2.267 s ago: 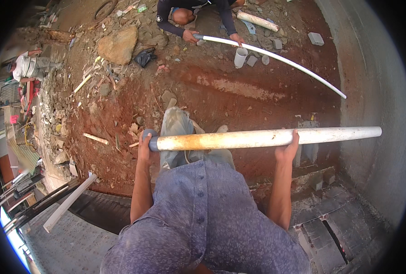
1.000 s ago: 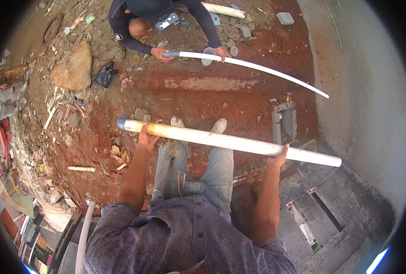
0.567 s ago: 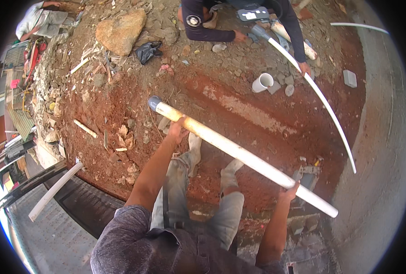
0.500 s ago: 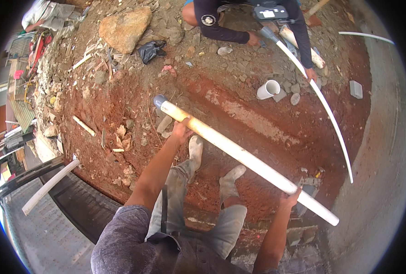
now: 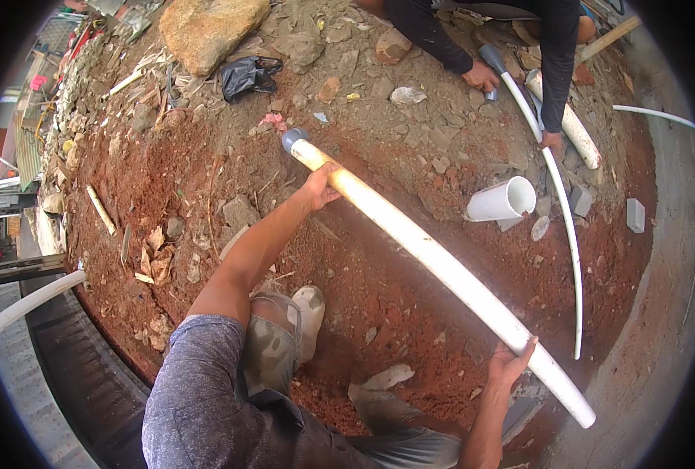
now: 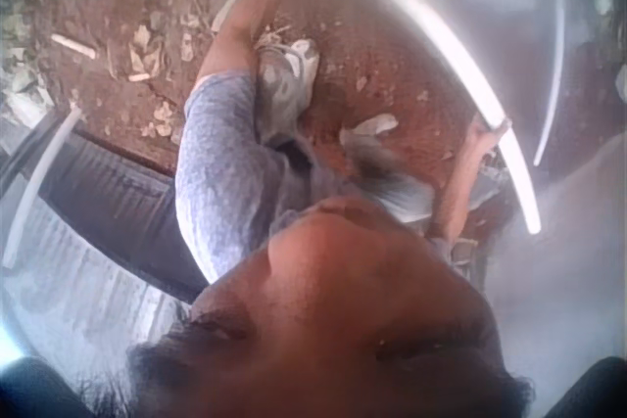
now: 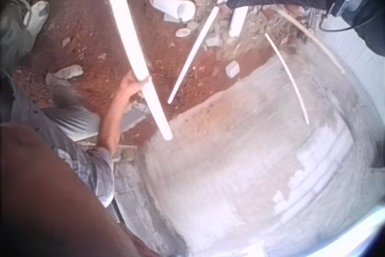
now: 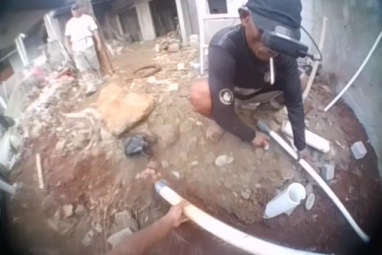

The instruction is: The person handles a red bucket and a trowel, then moves to an outdoor area where they pick up and position white PVC pipes on the ground. They align the pipes with another worker and place them into a trench.

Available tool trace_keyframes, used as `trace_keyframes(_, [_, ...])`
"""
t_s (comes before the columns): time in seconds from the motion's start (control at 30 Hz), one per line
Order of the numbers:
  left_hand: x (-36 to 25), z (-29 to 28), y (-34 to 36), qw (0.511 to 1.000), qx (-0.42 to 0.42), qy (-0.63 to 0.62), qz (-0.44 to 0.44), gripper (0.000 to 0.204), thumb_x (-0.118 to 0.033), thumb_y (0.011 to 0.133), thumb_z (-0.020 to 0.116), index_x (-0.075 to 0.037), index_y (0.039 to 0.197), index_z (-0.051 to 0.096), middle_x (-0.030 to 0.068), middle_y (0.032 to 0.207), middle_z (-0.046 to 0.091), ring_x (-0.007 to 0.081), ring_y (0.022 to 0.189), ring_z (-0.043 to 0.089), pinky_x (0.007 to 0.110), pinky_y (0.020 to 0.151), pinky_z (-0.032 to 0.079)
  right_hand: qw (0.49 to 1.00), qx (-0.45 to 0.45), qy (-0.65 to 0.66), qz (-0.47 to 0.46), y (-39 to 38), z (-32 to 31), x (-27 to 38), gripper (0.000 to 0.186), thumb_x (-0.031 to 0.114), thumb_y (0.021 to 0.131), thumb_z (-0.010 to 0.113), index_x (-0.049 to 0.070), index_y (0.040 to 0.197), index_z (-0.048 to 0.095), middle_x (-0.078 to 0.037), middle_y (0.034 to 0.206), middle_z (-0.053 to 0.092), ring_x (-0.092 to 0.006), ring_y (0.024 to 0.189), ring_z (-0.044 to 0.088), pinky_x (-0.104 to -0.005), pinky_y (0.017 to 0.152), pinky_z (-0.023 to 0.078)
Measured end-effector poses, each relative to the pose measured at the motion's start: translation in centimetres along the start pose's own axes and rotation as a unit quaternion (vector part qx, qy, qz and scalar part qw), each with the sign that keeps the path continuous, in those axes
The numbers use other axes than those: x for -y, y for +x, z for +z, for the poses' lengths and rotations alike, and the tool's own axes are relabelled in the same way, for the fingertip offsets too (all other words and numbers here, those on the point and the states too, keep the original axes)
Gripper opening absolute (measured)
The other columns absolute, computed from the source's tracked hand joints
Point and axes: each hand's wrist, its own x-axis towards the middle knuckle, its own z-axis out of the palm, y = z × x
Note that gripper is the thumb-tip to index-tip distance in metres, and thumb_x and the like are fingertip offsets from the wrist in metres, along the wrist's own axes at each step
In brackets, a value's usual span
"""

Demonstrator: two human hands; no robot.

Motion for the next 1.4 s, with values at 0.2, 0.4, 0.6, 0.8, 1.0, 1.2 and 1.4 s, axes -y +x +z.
trace_keyframes(0.2, [-5.0, -7.7, 7.2, 0.993, -0.088, -0.053, 0.061, 0.053, -0.042, 0.091, 0.063, -0.006, 0.13, 0.053, 0.0115, 0.126, 0.062, 0.0274, 0.113, 0.062, 0.049, 0.103, 0.048, 0.991, 0.13, -0.033, 0.01, 0.4, 9.1, -4.9, 0.073, 0.041, 0.086, 0.08, 0.007, 0.14, 0.044, -0.014, 0.138, 0.053, -0.0309, 0.13, 0.052, -0.0439, 0.113, 0.044])
trace_keyframes(0.4, [-1.9, -6.8, 3.9, 0.987, 0.043, -0.122, 0.1, 0.067, -0.06, 0.09, 0.066, -0.014, 0.136, 0.051, 0.0079, 0.135, 0.058, 0.0283, 0.126, 0.055, 0.046, 0.112, 0.038, 0.995, 0.046, -0.081, -0.042, 1.7, 8.4, -1.5, 0.083, 0.053, 0.086, 0.076, 0.012, 0.147, 0.038, -0.012, 0.146, 0.044, -0.0352, 0.135, 0.043, -0.0488, 0.111, 0.039])
trace_keyframes(0.6, [1.2, -2.5, 4.7, 0.963, 0.059, -0.245, 0.099, 0.05, -0.042, 0.097, 0.061, -0.006, 0.13, 0.05, 0.0121, 0.127, 0.061, 0.0309, 0.123, 0.058, 0.053, 0.109, 0.044, 0.987, -0.036, -0.155, -0.007, 6.7, 2.3, 0.2, 0.089, 0.061, 0.081, 0.076, 0.014, 0.147, 0.039, -0.013, 0.142, 0.044, -0.0335, 0.128, 0.044, -0.0467, 0.105, 0.038])
trace_keyframes(0.8, [1.0, 0.2, 6.8, 0.983, 0.008, -0.169, 0.068, 0.055, -0.047, 0.095, 0.063, -0.01, 0.133, 0.05, 0.0111, 0.128, 0.061, 0.0303, 0.12, 0.06, 0.053, 0.106, 0.044, 0.995, -0.034, -0.09, 0.032, 8.7, -2.4, -1.1, 0.073, 0.056, 0.086, 0.074, 0.017, 0.142, 0.047, -0.01, 0.143, 0.048, -0.0356, 0.133, 0.043, -0.0498, 0.115, 0.033])
trace_keyframes(1.0, [-3.5, -3.3, 7.0, 0.975, -0.05, -0.167, 0.135, 0.056, -0.05, 0.096, 0.061, -0.009, 0.133, 0.05, 0.0109, 0.123, 0.064, 0.0299, 0.112, 0.065, 0.051, 0.099, 0.05, 0.988, 0.037, -0.147, -0.005, 4.0, 2.7, -3.3, 0.075, 0.06, 0.086, 0.073, 0.016, 0.141, 0.048, -0.006, 0.143, 0.047, -0.0338, 0.132, 0.044, -0.0478, 0.108, 0.04])
trace_keyframes(1.2, [1.3, 0.5, 3.4, 0.988, 0.093, -0.111, 0.059, 0.065, -0.051, 0.092, 0.067, -0.009, 0.138, 0.048, 0.0105, 0.132, 0.059, 0.0296, 0.117, 0.062, 0.048, 0.103, 0.048, 0.991, -0.041, -0.023, -0.122, 7.8, -0.7, 2.6, 0.066, 0.048, 0.091, 0.069, 0.011, 0.141, 0.046, -0.009, 0.14, 0.05, -0.0306, 0.129, 0.048, -0.0517, 0.106, 0.041])
trace_keyframes(1.4, [4.1, 2.8, 1.8, 0.994, 0.106, -0.003, 0.027, 0.075, -0.058, 0.091, 0.065, -0.008, 0.144, 0.045, 0.0131, 0.14, 0.053, 0.0323, 0.123, 0.056, 0.047, 0.105, 0.046, 0.985, -0.079, 0.008, -0.155, 8.6, -5.7, 4.4, 0.057, 0.045, 0.091, 0.07, 0.006, 0.13, 0.055, -0.013, 0.127, 0.059, -0.031, 0.111, 0.059, -0.0484, 0.086, 0.051])
